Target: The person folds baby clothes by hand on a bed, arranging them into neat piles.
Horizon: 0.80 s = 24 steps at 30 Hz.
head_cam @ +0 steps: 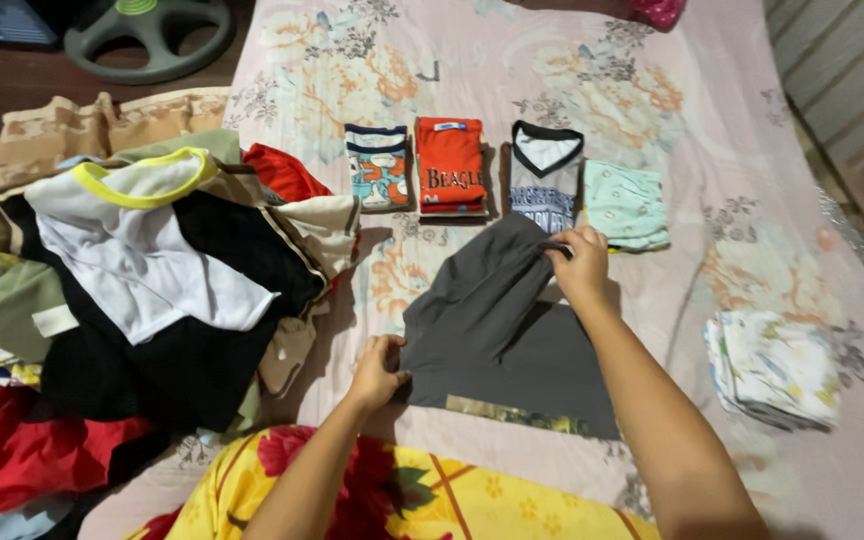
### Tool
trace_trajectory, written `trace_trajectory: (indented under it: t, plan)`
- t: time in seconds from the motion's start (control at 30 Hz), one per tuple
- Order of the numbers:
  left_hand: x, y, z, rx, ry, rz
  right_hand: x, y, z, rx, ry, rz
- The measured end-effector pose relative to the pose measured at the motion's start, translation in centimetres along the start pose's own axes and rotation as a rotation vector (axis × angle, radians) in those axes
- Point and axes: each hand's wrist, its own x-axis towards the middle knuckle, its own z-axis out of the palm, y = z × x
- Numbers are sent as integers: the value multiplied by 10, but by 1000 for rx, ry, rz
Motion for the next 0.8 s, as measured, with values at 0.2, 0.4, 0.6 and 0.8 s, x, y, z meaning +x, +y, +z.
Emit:
trace_trajectory:
  t: [0.2,0.4,0.6,0.8]
  plan:
    - [2,-13,13,28,38,-91,-83,-6,-92,26,69,-19]
    - [3,-20,11,78,51,22,-181,-7,-153,-12,-209,155]
    - [-10,-2,11,93,103,-7,-202,-23,-167,-78,-285,164]
    - [-24,23,3,220,74,-150,-210,-12,-163,-190,-312,69]
